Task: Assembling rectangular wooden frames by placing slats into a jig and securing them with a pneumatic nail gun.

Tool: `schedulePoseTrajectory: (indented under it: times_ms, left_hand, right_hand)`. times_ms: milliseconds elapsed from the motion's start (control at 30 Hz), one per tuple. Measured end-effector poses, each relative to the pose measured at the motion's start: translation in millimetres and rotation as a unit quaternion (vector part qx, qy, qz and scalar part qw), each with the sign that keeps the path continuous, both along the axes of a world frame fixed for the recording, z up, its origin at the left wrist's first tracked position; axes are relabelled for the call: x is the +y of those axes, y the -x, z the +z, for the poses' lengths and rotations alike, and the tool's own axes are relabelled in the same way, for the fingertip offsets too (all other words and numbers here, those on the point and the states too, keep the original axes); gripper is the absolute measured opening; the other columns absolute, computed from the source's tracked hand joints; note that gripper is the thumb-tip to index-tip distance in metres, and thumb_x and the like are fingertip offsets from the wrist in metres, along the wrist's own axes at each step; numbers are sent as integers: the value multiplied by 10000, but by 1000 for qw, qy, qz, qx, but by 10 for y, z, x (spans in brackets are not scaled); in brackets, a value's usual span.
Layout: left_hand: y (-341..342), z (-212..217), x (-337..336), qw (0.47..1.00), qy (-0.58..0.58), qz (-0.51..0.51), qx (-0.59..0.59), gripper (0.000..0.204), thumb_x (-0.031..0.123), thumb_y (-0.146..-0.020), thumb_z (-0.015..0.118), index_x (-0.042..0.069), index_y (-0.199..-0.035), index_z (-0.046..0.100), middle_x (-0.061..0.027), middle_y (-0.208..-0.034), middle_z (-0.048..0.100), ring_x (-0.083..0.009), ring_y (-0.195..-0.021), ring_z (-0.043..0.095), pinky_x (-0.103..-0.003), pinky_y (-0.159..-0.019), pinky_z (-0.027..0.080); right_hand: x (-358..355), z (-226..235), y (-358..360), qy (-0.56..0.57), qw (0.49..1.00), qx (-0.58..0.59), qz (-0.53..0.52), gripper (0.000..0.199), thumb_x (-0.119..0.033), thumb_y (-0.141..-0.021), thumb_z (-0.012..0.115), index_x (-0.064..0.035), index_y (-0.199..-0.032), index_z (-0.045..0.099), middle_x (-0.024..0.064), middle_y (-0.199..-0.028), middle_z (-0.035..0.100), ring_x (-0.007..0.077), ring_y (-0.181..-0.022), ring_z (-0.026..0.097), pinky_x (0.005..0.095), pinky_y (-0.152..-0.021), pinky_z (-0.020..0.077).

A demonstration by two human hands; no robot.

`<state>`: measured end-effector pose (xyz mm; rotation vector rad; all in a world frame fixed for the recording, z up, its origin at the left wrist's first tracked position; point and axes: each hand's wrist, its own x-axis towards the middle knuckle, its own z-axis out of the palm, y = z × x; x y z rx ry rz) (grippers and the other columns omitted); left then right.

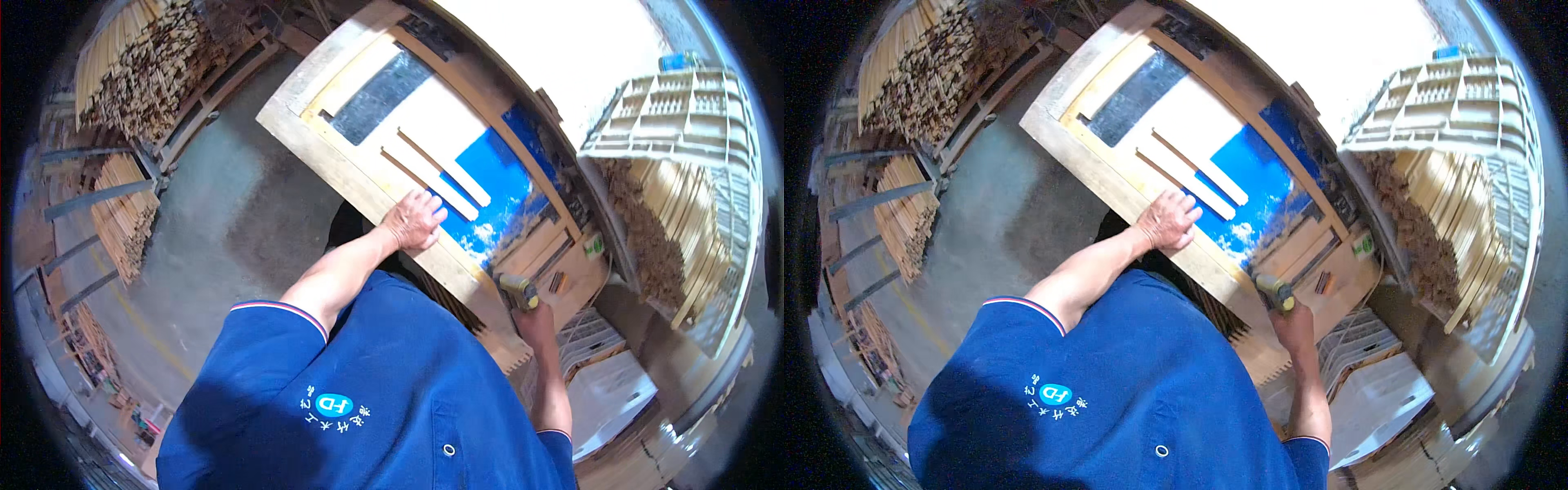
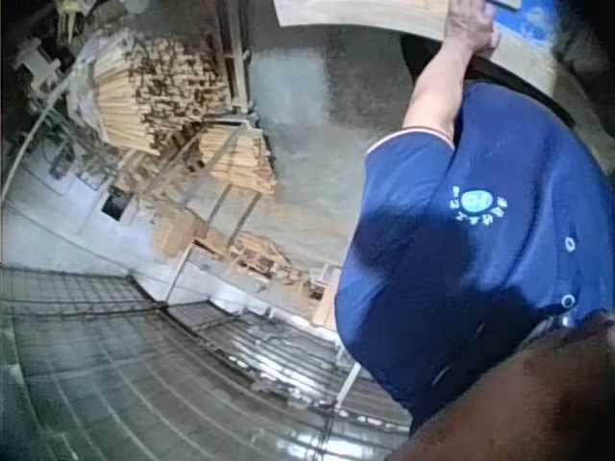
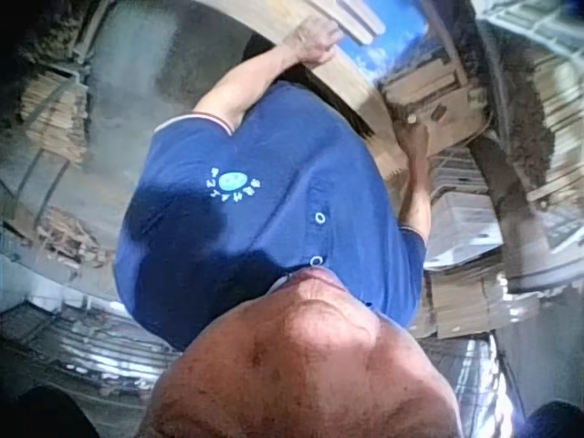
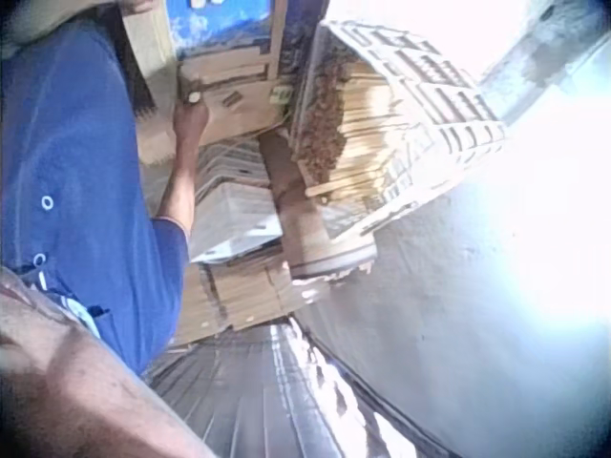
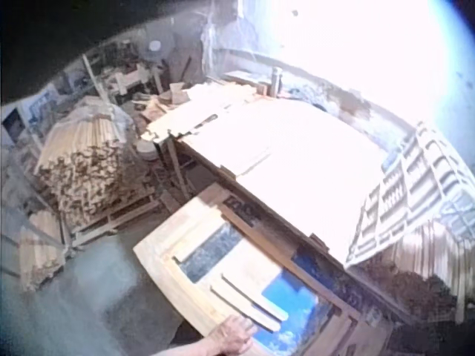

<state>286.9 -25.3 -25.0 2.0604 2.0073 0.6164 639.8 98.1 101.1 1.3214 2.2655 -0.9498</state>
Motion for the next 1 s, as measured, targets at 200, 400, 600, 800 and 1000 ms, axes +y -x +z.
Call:
schedulePoseTrajectory:
  times_ms: [200, 400, 600, 800, 1000]
  left_hand:
    - [308, -40, -97, 990, -51, -62, -112, 308, 251, -677, 723, 116, -951, 684, -67, -875, 560, -258, -866, 569, -427, -803, 446]
    - [1334, -96, -212, 992, -95, 66, -50, 204, 259, -668, 725, 88, -758, 660, -91, -810, 577, -280, -870, 567, -420, -819, 449]
    - [1369, -20, -206, 994, -46, 72, -60, 160, 241, -706, 682, 94, -764, 657, -72, -856, 663, -248, -903, 627, -395, -825, 471]
    - [1403, -23, -226, 996, -18, 41, -83, 156, 245, -716, 674, 97, -760, 656, -66, -874, 658, -243, -928, 626, -404, -860, 467]
    - [1369, -97, -260, 993, -52, 44, -100, 181, 255, -691, 684, 95, -763, 637, -78, -883, 622, -268, -908, 605, -441, -865, 478]
  right_hand:
    - [721, 397, 2475, 167, 977, 80, -105, 152, -89, -861, 723, -3, -924, 614, -16, -643, 550, 88, -537, 517, 304, -464, 416]
    - [1430, -34, 4623, 65, 986, 153, -7, 296, -247, -842, 746, 30, -772, 671, 57, -593, 615, 143, -518, 601, 330, -486, 494]
    - [1734, -248, 5468, 69, 986, 149, 27, 436, -260, -859, 752, -16, -527, 610, 44, -458, 572, 155, -421, 577, 323, -464, 492]
    - [1765, -337, 5523, 56, 992, 110, -1, 356, -172, -815, 683, -8, -509, 605, 64, -453, 570, 158, -422, 573, 322, -478, 484]
    - [1688, -280, 5519, -50, 997, 6, 60, 360, -232, -800, 756, 55, -1015, 723, 227, -848, 738, 317, -807, 737, 425, -738, 562]
